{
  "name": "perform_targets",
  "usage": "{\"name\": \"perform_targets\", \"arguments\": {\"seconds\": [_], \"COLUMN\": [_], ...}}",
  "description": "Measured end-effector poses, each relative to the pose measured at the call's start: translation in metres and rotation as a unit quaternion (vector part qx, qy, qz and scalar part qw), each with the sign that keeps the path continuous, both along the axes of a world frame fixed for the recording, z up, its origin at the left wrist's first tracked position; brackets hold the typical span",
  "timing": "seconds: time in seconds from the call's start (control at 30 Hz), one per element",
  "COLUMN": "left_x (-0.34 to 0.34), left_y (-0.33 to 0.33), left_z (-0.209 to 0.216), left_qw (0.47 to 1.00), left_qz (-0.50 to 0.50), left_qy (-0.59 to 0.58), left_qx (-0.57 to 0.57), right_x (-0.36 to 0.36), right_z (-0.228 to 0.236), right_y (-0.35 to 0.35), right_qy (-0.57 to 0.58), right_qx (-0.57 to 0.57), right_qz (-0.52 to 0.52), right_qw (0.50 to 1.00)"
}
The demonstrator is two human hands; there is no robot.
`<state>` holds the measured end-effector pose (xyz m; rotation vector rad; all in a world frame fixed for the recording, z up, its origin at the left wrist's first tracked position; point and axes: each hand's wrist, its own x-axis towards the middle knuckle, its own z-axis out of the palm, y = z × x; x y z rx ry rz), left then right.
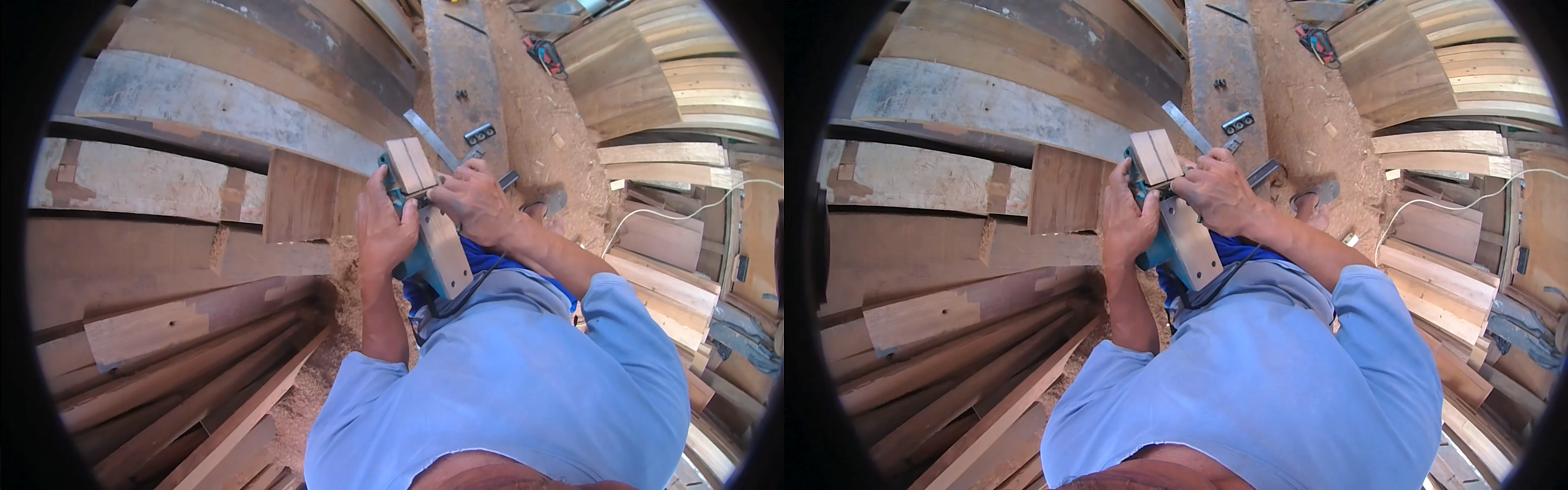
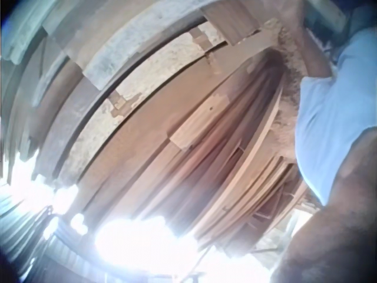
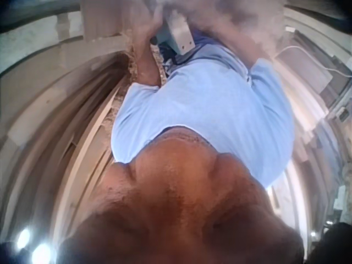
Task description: The person adjusts the blade depth on an electric planer by turning a knob and aligning a small wooden block against the base plate.
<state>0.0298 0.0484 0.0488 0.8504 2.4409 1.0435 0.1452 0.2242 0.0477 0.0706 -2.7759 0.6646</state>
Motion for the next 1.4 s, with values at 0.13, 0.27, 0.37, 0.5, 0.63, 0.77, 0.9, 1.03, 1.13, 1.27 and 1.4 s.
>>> {"name": "perform_targets", "arguments": {"seconds": [0.13,0.27,0.37,0.5,0.63,0.77,0.9,1.03,1.13,1.27,1.4], "left_x": [-0.001,-0.002,-0.001,0.007,0.008,0.006,0.004,0.000,-0.004,-0.001,-0.001], "left_y": [0.000,0.001,0.008,0.008,0.006,0.009,0.010,0.014,0.016,0.009,0.004], "left_z": [0.002,0.003,0.008,0.012,0.006,0.009,0.006,0.006,0.005,0.004,0.003], "left_qw": [1.000,1.000,0.999,0.999,0.999,0.998,0.998,0.999,0.999,1.000,1.000], "left_qz": [-0.001,-0.005,-0.007,0.000,-0.004,-0.018,-0.036,-0.038,-0.027,-0.018,-0.002], "left_qy": [0.002,0.011,0.025,0.035,0.052,0.049,0.053,0.029,0.024,0.009,0.002], "left_qx": [-0.006,-0.006,-0.027,-0.021,-0.011,-0.022,-0.023,-0.021,0.013,0.010,0.014], "right_x": [-0.006,-0.013,-0.023,-0.019,-0.012,-0.008,-0.011,-0.012,-0.012,0.001,0.007], "right_z": [-0.002,0.002,0.015,0.019,0.007,-0.007,-0.002,0.002,0.003,0.001,0.000], "right_y": [0.003,0.001,-0.009,-0.015,-0.025,-0.026,-0.025,-0.023,-0.013,-0.010,-0.005], "right_qy": [-0.018,-0.109,-0.226,-0.238,-0.166,-0.119,-0.122,-0.184,-0.202,-0.132,-0.122], "right_qx": [0.015,-0.044,-0.099,-0.167,-0.186,-0.216,-0.250,-0.258,-0.241,-0.223,-0.200], "right_qz": [0.046,0.041,-0.054,-0.130,-0.172,-0.188,-0.203,-0.204,-0.177,-0.104,-0.082], "right_qw": [0.999,0.992,0.968,0.948,0.953,0.951,0.939,0.926,0.933,0.960,0.969]}}
